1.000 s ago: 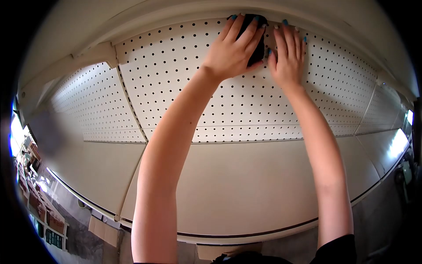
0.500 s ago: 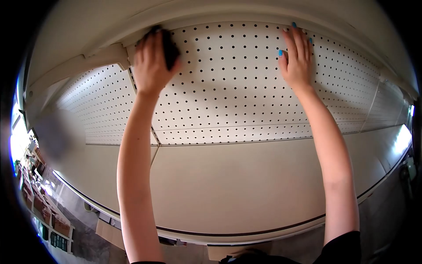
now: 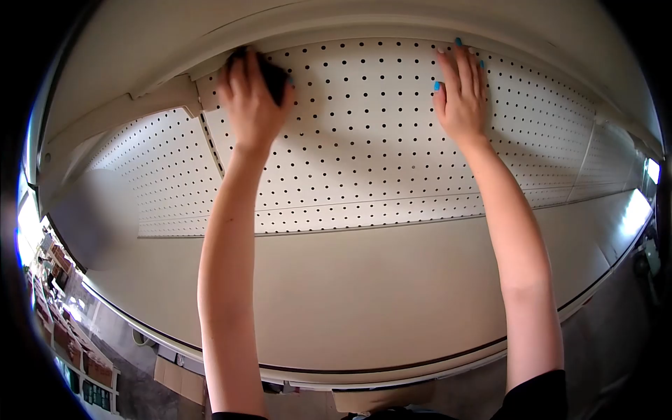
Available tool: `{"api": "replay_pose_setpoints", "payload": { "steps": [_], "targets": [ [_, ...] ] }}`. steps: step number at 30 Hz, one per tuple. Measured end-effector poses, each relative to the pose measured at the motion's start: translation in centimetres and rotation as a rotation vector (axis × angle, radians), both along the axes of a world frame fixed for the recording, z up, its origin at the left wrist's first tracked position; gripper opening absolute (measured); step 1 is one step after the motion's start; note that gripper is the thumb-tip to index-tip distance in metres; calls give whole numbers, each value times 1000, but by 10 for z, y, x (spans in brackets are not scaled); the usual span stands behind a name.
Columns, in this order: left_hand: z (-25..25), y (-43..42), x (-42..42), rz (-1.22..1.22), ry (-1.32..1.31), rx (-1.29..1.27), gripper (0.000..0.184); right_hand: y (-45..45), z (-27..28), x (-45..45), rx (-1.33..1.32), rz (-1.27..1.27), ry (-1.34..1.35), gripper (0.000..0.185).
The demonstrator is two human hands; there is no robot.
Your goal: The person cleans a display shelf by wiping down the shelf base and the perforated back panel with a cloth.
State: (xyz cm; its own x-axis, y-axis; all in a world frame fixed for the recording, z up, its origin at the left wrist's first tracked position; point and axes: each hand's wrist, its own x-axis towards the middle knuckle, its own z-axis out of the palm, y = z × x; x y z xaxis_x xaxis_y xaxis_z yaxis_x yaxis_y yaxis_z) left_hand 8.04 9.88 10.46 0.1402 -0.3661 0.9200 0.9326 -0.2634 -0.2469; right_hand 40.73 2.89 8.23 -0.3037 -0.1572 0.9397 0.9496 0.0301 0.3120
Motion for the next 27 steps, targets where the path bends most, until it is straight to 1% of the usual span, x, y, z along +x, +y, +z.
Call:
{"api": "replay_pose_setpoints", "payload": {
  "steps": [4, 7, 9, 10, 11, 13, 17, 18, 21, 27],
  "targets": [
    [4, -6, 53, -175, 229, 1, 71, 2, -1, 1, -2, 21, 2, 59],
    [11, -27, 102, -240, 400, 6, 72, 7, 0, 5, 15, 39, -1, 60],
    [17, -36, 128, -207, 466, 9, 73, 4, -1, 4, -8, 42, -4, 60],
    [18, -38, 136, -155, 457, 23, 72, 3, 1, 5, -12, 40, -9, 61],
    [19, -38, 136, -162, 455, 24, 72, 1, 2, 5, -11, 38, -9, 61],
    [18, -39, 133, -177, 453, 23, 72, 0, 1, 5, -12, 34, -6, 61],
    [24, -29, 115, -108, 511, 122, 69, 7, 2, 9, 26, 116, -14, 61],
    [25, -27, 107, -110, 500, 110, 69, 7, 2, 9, 35, 122, -14, 61],
    [24, -20, 69, -117, 478, 52, 70, 6, 2, 9, 44, 113, -22, 61],
    [15, -6, -25, 2, 375, -54, 69, 3, 1, 0, 36, 24, -17, 60]
  ]
}}
